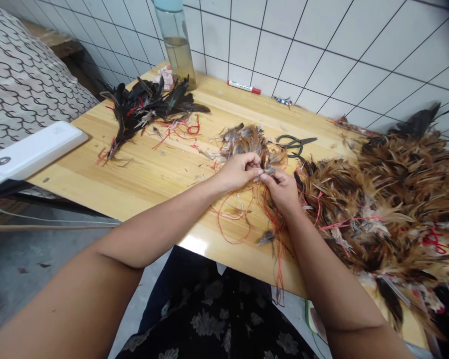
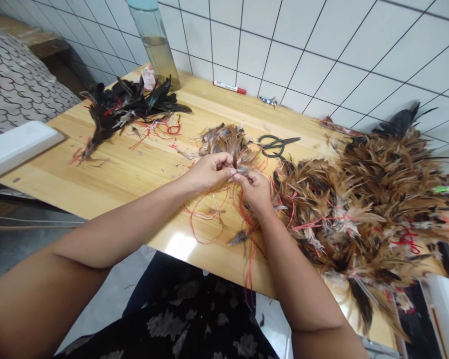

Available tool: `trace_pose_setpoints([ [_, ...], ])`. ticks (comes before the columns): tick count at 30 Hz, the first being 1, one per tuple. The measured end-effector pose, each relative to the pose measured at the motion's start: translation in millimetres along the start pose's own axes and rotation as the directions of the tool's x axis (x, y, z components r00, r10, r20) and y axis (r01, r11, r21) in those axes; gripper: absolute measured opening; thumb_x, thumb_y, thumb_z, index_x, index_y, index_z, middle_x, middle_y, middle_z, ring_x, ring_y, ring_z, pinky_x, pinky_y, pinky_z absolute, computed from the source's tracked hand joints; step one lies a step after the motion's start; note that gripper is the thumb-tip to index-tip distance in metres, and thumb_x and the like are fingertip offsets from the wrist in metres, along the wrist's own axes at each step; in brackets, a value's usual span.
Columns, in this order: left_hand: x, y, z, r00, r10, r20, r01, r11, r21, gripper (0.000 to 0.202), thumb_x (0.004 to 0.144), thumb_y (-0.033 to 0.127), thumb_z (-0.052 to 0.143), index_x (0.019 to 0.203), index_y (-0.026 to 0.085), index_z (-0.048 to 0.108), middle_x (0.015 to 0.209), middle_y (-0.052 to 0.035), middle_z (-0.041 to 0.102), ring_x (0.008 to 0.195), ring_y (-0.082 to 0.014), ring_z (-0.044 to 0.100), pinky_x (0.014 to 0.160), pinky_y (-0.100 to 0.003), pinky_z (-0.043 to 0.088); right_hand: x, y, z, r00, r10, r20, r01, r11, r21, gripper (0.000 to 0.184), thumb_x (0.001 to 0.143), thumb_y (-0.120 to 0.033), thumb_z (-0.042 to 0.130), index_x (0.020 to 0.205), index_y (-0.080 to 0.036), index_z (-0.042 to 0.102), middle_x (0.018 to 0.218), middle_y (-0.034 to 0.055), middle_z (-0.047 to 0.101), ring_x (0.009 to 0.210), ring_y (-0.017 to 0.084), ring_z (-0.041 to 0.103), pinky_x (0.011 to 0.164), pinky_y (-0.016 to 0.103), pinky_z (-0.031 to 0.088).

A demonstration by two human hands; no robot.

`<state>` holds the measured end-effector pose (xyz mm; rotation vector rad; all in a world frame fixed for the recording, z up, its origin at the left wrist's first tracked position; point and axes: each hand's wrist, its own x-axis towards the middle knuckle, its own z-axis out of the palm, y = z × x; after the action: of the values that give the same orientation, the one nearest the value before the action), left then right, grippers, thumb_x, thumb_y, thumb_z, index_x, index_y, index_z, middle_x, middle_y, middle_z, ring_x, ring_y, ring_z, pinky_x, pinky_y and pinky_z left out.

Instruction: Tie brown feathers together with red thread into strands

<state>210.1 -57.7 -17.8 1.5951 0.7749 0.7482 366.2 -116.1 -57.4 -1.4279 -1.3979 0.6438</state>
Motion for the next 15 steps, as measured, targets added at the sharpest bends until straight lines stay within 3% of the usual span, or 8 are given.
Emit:
trace_pose_setpoints([
  [7,1.8,-4.3,-0.6,0.998,0.0,0.059,0.006,0.995,-0.098,0.007,0.078,0.016,0.06,0.084,0.014,0.056,0.07,0.0024,0.058,0.063,-0.0085,0.055,0.065,-0.023,0.042,-0.7,-2.0,-1.1,0.999,0.028,-0.014,-0.029,1.0,-0.012,0.023,0.076,-0.039,0.063,0.065,-0.019,0.062,0.063,-0.001,0.056,0.062,0.014,0.049,0.063,0.028,0.041],
  [12,0.4,1.7,-10.7,0.998,0.019,-0.065,-0.025,0.996,-0.081,0.015,0.078,0.019,0.063,0.092,0.013,0.062,0.084,-0.0024,0.065,0.073,-0.0102,0.058,0.074,-0.026,0.045,-0.9,-1.8,-3.2,0.996,0.078,-0.034,-0.077,0.996,0.036,0.024,0.078,-0.04,0.06,0.066,-0.019,0.058,0.063,-0.0023,0.054,0.062,0.013,0.046,0.063,0.028,0.041],
  [15,-0.7,3.2,-13.1,0.999,-0.015,-0.037,0.012,0.997,-0.074,0.014,0.077,0.02,0.065,0.088,0.012,0.064,0.081,-0.0027,0.067,0.072,-0.0106,0.058,0.073,-0.026,0.044,-0.1,-2.4,-4.6,1.0,0.023,0.003,-0.023,0.999,-0.032,0.021,0.078,-0.037,0.059,0.066,-0.02,0.06,0.068,-0.0003,0.059,0.068,0.015,0.051,0.069,0.03,0.043],
])
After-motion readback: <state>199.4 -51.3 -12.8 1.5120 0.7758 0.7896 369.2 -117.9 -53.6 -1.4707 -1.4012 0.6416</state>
